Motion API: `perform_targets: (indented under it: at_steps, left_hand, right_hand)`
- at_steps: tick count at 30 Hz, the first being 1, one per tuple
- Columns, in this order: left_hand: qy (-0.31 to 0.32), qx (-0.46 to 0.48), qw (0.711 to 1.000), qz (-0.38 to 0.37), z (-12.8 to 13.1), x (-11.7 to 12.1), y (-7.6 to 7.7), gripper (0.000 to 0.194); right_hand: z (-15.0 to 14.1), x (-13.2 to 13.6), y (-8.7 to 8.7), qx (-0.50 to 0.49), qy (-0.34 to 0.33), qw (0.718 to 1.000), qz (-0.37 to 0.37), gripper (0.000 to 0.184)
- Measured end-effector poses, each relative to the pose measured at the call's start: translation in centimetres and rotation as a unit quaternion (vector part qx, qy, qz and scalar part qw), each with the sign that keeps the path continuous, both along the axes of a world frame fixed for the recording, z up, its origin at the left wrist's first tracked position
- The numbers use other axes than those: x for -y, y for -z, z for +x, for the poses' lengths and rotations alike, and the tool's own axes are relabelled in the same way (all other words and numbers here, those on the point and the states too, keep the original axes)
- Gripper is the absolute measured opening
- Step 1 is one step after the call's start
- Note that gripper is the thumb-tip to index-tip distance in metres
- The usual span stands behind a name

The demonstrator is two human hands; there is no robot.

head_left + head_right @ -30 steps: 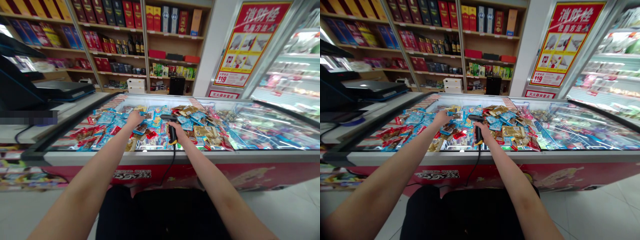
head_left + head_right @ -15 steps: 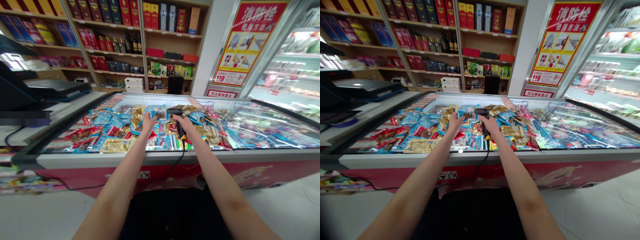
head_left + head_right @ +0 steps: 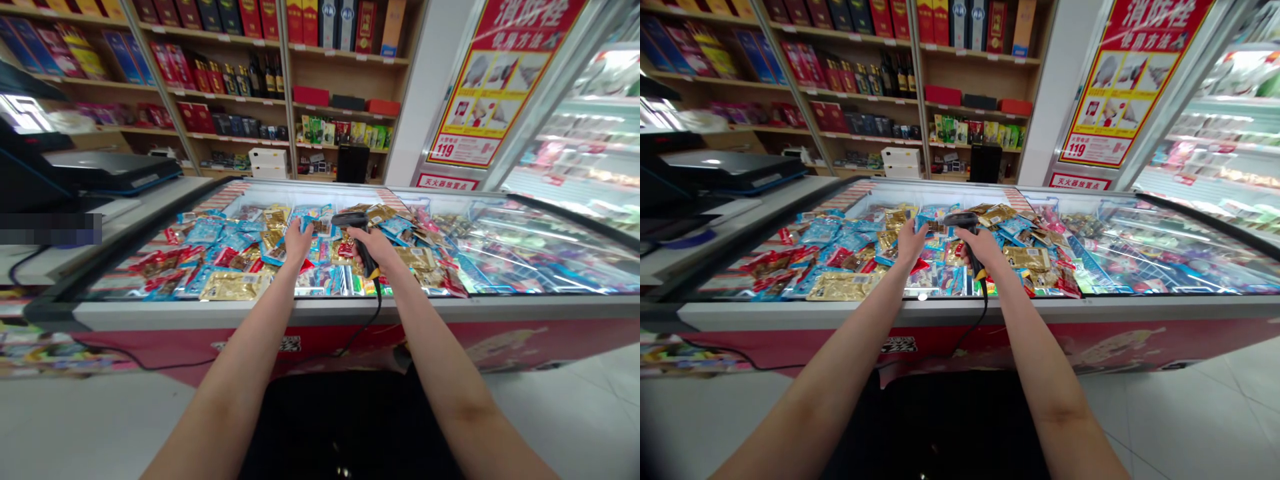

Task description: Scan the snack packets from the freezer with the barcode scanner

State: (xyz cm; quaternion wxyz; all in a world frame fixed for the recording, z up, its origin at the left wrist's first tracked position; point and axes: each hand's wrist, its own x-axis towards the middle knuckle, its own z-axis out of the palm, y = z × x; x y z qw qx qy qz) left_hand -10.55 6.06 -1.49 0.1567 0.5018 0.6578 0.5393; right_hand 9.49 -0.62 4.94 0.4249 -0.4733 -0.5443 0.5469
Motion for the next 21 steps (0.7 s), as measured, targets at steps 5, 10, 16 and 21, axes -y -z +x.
perform_targets:
  at_steps: [5, 10, 16, 21]
  left_hand:
    - [-0.007, -0.037, 0.999, 0.005, 0.0, 0.5, -0.5, 0.008]
    - [-0.004, -0.022, 1.000, 0.016, 0.1, 0.7, -0.6, 0.007]
    - [-0.004, -0.015, 1.000, 0.018, -0.1, 0.0, 0.1, 0.009]
    - [-0.010, -0.032, 0.999, 0.015, -0.3, -0.1, 0.3, 0.008]
  right_hand:
    - [0.1, 0.3, -0.3, 0.009, 0.005, 1.000, -0.011, 0.045]
    - [0.2, 0.4, -0.4, 0.014, 0.001, 1.000, -0.013, 0.044]
    - [0.2, 0.3, -0.3, 0.014, 0.002, 1.000, -0.017, 0.044]
    - [0.4, 0.1, -0.1, 0.011, -0.001, 1.000, -0.019, 0.044]
